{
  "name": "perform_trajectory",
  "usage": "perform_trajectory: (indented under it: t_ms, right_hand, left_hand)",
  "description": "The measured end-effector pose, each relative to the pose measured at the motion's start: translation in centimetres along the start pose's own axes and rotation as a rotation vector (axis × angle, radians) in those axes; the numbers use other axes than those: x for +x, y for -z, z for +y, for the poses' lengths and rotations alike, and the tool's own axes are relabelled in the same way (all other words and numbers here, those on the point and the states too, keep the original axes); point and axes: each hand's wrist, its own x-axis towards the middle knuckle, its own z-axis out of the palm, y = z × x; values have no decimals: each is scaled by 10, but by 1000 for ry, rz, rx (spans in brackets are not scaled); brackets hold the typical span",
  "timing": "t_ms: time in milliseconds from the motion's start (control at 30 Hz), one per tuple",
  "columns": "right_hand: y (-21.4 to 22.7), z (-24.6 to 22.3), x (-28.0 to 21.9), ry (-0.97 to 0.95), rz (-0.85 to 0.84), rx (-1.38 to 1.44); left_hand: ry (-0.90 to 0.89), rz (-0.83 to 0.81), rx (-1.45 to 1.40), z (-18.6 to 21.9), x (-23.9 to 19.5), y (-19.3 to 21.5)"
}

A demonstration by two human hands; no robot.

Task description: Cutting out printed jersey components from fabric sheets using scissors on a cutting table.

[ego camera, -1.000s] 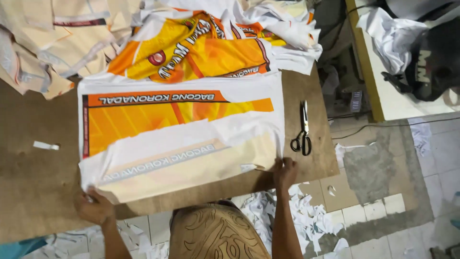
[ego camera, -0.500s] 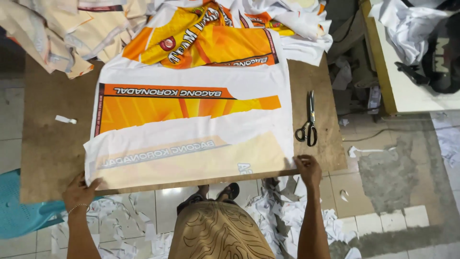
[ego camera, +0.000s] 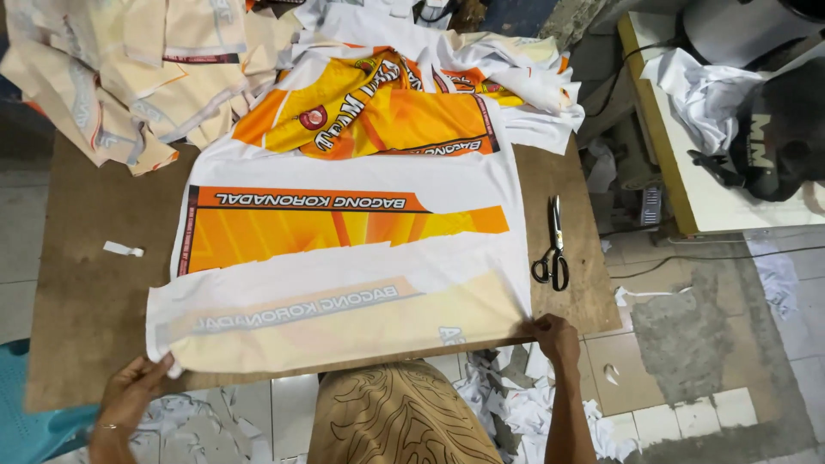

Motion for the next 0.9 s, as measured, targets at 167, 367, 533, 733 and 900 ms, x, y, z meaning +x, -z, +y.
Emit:
perform_trajectory:
  t_ms: [167, 367, 533, 733, 900]
  right_hand:
    - [27, -67, 22, -114, -176, -351]
    - [7, -128, 92, 401, 156, -8]
    - [-6, -154, 102, 449, 342, -90]
    - [-32, -104, 157, 339, 400, -151]
    - [-20, -97, 135, 539, 680, -198]
  left_hand:
    - [321, -234, 620, 31, 48, 29]
    - [139, -348, -121, 75, 22, -3]
    - [-533, 337, 101, -5, 115, -31]
    - [-321, 486, 703, -41, 142, -55]
    - [-507, 332, -655, -56, 11, -40]
